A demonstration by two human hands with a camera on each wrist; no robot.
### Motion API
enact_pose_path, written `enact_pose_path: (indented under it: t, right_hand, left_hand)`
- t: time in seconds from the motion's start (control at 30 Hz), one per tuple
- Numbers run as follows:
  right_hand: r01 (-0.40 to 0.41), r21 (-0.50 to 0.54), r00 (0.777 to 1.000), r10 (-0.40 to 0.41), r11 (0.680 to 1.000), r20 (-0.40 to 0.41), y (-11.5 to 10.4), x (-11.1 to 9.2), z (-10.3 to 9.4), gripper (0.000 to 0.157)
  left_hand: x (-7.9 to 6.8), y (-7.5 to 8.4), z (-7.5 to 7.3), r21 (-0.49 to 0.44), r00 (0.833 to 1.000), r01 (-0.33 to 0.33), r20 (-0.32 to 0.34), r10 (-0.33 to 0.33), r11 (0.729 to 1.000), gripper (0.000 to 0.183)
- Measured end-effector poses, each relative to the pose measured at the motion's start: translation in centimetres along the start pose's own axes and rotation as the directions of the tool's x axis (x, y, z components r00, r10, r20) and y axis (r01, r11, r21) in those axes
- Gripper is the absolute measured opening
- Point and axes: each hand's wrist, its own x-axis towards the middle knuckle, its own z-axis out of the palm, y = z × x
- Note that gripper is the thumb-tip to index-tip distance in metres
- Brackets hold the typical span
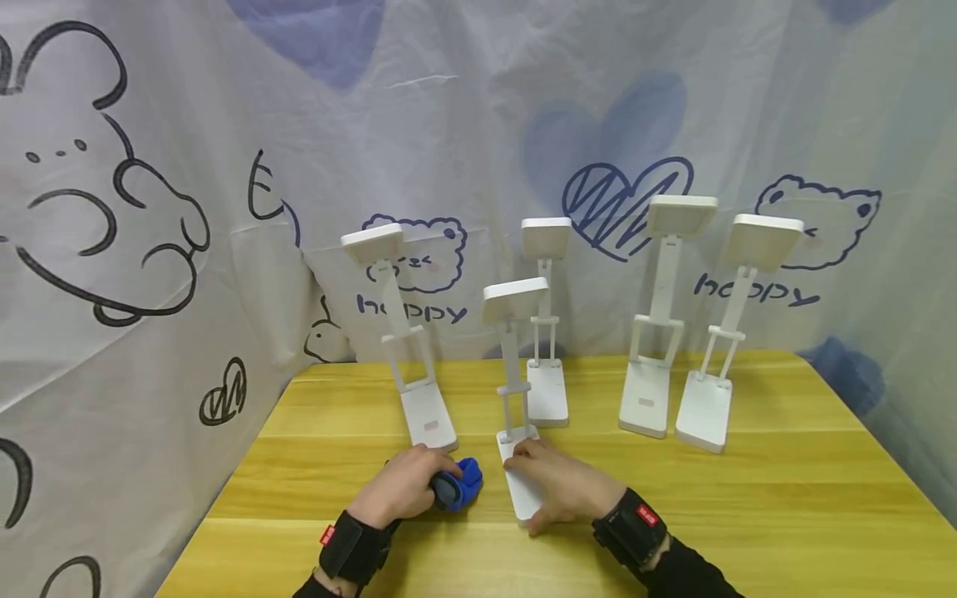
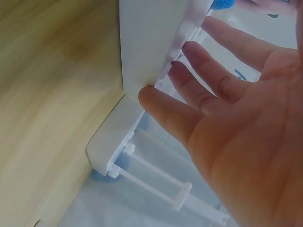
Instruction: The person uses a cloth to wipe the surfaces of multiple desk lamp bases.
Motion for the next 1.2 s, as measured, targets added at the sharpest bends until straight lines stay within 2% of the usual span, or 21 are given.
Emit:
enact_pose_path:
  t: [0.23,0.6,0.83,1.2]
  right_hand:
    - [0.020,-0.009,1.000,-0.020,1.000,0.004,-0.2,0.8,0.3,0.082]
    - [0.064,-0.003,0.997,-0.064,0.998,-0.044,-0.5,2.0,0.5,0.076]
    - [0.072,-0.040,0.995,-0.075,0.997,-0.071,0.0,3.6,0.6,0.079]
    - [0.002,-0.091,0.999,-0.007,0.996,-0.048,0.3,5.9,0.3,0.079]
  left_hand:
    - [0.1,0.1,-0.1,0.018,1.000,0.006,-0.002,-0.006,1.000,0.050]
    - [0.0,-0.1,0.0,-0.002,1.000,-0.017,-0.008,0.017,1.000,0.050]
    - [0.2,-0.1,0.0,0.017,0.999,-0.027,-0.017,0.028,0.999,0.049]
    - [0.6,0.0,0.3,0.025,0.999,-0.034,-0.017,0.034,0.999,0.050]
